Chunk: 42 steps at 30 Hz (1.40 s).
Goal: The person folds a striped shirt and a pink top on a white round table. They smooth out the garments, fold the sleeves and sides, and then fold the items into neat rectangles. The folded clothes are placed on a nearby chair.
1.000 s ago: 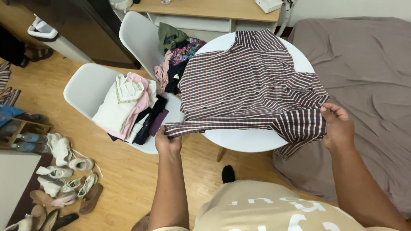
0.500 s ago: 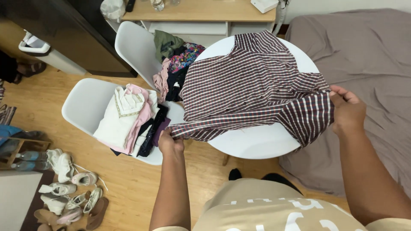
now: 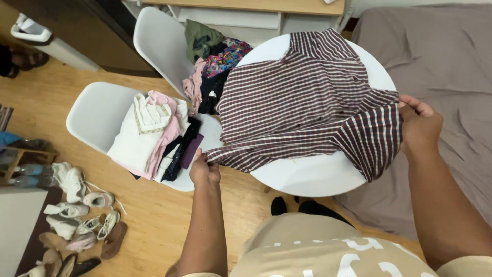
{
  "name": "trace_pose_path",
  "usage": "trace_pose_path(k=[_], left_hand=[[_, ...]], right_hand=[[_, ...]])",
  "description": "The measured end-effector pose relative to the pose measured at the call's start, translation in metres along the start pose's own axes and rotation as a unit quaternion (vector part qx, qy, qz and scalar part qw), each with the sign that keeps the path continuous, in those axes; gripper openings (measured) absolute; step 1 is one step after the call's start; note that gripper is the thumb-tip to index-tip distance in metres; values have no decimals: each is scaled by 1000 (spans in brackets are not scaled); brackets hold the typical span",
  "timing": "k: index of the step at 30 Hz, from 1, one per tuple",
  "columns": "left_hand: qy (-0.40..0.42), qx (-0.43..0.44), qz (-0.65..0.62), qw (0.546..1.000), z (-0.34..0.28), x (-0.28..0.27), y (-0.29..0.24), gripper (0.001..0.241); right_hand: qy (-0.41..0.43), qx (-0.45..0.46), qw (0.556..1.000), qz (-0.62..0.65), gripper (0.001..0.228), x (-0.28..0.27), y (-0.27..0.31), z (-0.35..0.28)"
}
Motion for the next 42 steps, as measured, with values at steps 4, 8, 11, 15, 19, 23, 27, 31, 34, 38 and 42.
trace_pose_path(k=[4,8,11,15,19,23,27,31,34,38,42], left_hand=[[-17,12,-3,1000,5,6,0,32],[-56,21,12,998,13,10,7,30],[-76,31,29,996,21,16,14,30],[-68,45,66,994,21,35,14,35],[-71,37,76,994,5,55,14,43],[-100,12,100,990,95,-51,71,35],[-100,-16,105,989,144,-142,135,36],[-170,-90,165,967,43,-78,127,39],[-202,-208,159,944,-21,-28,110,46],[-103,-252,113,956,-38,3,100,53],[-36,-211,33,976,11,-26,114,45]], right_hand=[[-17,27,999,-43,14,22,13,22],[13,33,996,-82,12,34,-1,58],[29,54,993,-99,12,42,-15,87],[68,18,985,-155,15,54,-40,119],[70,50,958,-272,29,73,-49,125],[116,59,887,-443,61,73,-81,128],[113,-250,814,-511,52,58,-126,94],[133,-283,783,-538,60,67,-155,45],[137,-265,791,-533,70,66,-172,32],[169,-174,782,-574,77,62,-177,41],[230,-73,764,-598,85,58,-186,55]])
Point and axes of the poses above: each hand's wrist, its own z-axis towards the middle knuckle, its own x-axis out of the palm, y = z × x, the point moved 2 cm from there along z, towards the middle knuckle, and after that the axes turned 2 degrees about x, right-handed, at the moved point
